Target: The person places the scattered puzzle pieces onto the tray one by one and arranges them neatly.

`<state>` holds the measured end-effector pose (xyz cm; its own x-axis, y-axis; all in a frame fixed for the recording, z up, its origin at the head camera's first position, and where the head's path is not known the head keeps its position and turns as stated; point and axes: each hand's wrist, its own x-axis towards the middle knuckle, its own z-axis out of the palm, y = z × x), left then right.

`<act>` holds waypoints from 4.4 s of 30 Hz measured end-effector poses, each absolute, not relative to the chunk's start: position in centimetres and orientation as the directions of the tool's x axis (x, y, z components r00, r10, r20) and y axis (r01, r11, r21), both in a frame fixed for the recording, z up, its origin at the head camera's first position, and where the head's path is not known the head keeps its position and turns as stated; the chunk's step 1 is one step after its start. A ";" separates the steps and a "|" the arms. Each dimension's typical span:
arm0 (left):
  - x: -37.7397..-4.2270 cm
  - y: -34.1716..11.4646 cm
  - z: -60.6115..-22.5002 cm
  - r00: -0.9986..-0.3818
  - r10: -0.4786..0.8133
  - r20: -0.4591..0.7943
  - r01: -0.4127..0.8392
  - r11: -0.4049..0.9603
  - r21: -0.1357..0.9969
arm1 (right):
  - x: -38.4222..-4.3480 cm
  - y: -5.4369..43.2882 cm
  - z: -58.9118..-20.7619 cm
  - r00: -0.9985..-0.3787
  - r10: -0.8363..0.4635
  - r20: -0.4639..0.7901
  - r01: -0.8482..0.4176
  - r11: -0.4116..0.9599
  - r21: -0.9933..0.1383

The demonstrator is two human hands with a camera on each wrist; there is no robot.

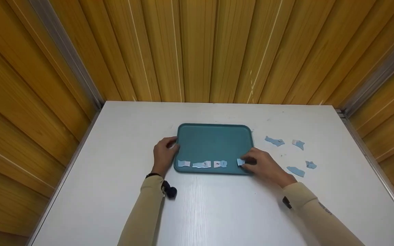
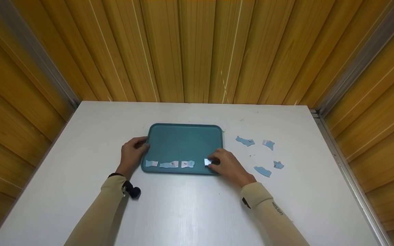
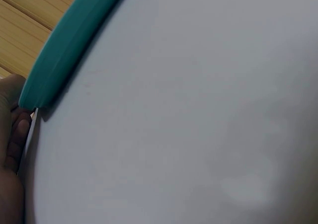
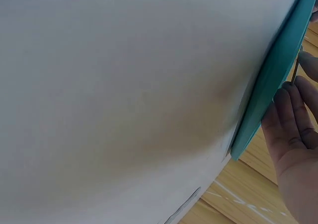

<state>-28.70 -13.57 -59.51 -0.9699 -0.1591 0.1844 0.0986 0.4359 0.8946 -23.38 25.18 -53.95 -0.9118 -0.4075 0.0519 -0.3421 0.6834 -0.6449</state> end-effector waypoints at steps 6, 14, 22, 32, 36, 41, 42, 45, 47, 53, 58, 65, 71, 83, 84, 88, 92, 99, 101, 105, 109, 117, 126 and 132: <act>-28.7 -13.6 -59.4 -0.969 -0.161 0.186 0.099 0.434 0.895 | -23.2 24.5 -54.1 -0.914 -0.405 0.030 -0.327 0.689 -0.647; -28.6 -13.5 -59.4 -0.969 -0.162 0.186 0.103 0.420 0.902 | -23.2 24.0 -54.3 -0.915 -0.403 0.014 -0.316 0.697 -0.644; -28.8 -13.5 -59.5 -0.968 -0.170 0.184 0.095 0.430 0.898 | -23.3 23.7 -54.3 -0.888 -0.455 0.059 -0.388 0.677 -0.625; -28.8 -13.5 -59.5 -0.971 -0.170 0.168 0.082 0.421 0.903 | -23.3 23.5 -54.4 -0.900 -0.435 0.033 -0.357 0.692 -0.628; -28.8 -13.5 -59.5 -0.972 -0.176 0.157 0.070 0.421 0.904 | -23.3 23.4 -54.5 -0.900 -0.435 0.035 -0.359 0.692 -0.626; -28.7 -13.5 -59.5 -0.972 -0.176 0.158 0.070 0.425 0.902 | -23.2 23.3 -54.5 -0.895 -0.443 0.044 -0.371 0.688 -0.623; -28.7 -13.5 -59.6 -0.972 -0.175 0.159 0.071 0.426 0.902 | -23.2 23.3 -54.5 -0.895 -0.443 0.045 -0.372 0.688 -0.623; -28.7 -13.5 -59.5 -0.971 -0.174 0.165 0.076 0.427 0.901 | -23.2 23.3 -54.5 -0.895 -0.444 0.045 -0.374 0.691 -0.618; -28.6 -13.5 -59.5 -0.971 -0.173 0.167 0.079 0.426 0.901 | -23.2 23.3 -54.6 -0.896 -0.443 0.044 -0.373 0.694 -0.616; -28.6 -13.5 -59.4 -0.970 -0.171 0.175 0.088 0.427 0.900 | -23.2 23.2 -54.5 -0.901 -0.432 0.036 -0.358 0.695 -0.624; -28.7 -13.5 -59.5 -0.969 -0.172 0.180 0.091 0.425 0.900 | -23.2 23.4 -54.3 -0.911 -0.411 0.017 -0.323 0.688 -0.650; -28.7 -13.5 -59.5 -0.970 -0.171 0.172 0.088 0.411 0.907 | -23.6 24.9 -53.8 -0.929 -0.369 0.005 -0.279 0.691 -0.667; -28.7 -13.6 -59.4 -0.968 -0.170 0.183 0.097 0.418 0.903 | -24.1 26.7 -53.1 -0.930 -0.361 0.068 -0.312 0.679 -0.664; -28.7 -13.6 -59.3 -0.970 -0.163 0.180 0.093 0.436 0.895 | -24.0 30.7 -52.5 -0.933 -0.322 0.160 -0.349 0.707 -0.615; -28.7 -13.6 -59.3 -0.970 -0.163 0.179 0.091 0.438 0.894 | -24.0 31.0 -52.5 -0.932 -0.321 0.171 -0.355 0.707 -0.611; -28.7 -13.5 -59.2 -0.969 -0.165 0.182 0.092 0.446 0.891 | -24.0 32.3 -52.4 -0.929 -0.307 0.206 -0.367 0.706 -0.605; -28.7 -13.5 -59.2 -0.969 -0.165 0.181 0.090 0.448 0.889 | -23.7 33.7 -52.3 -0.949 -0.264 0.174 -0.314 0.728 -0.609; -28.6 -13.4 -59.1 -0.969 -0.167 0.180 0.088 0.447 0.890 | -23.1 35.7 -51.9 -0.975 -0.192 0.113 -0.221 0.766 -0.604; -28.6 -13.4 -59.1 -0.969 -0.169 0.179 0.087 0.447 0.891 | -23.0 36.3 -51.9 -0.976 -0.185 0.118 -0.219 0.770 -0.599; -28.6 -13.4 -59.2 -0.969 -0.170 0.177 0.086 0.442 0.893 | -22.8 37.4 -51.9 -0.977 -0.176 0.120 -0.213 0.784 -0.583; -28.6 -13.5 -59.3 -0.968 -0.163 0.188 0.101 0.434 0.895 | -22.5 38.5 -51.9 -0.983 -0.147 0.111 -0.184 0.800 -0.571; -28.6 -13.4 -59.2 -0.968 -0.166 0.186 0.100 0.425 0.900 | -22.0 40.1 -51.9 -0.998 -0.057 0.030 -0.063 0.807 -0.587; -28.6 -13.4 -59.3 -0.967 -0.169 0.193 0.100 0.443 0.891 | -21.4 42.2 -52.3 -0.999 -0.037 -0.023 -0.017 0.808 -0.588; -28.6 -13.4 -59.2 -0.966 -0.161 0.201 0.112 0.440 0.891 | -20.9 43.1 -52.6 -0.999 -0.038 -0.024 -0.017 0.813 -0.583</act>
<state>-28.59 -13.43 -59.22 -0.9664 -0.1608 0.2007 0.1120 0.4395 0.8912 -20.94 43.06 -52.56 -0.9990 -0.0380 -0.0238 -0.0170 0.8126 -0.5825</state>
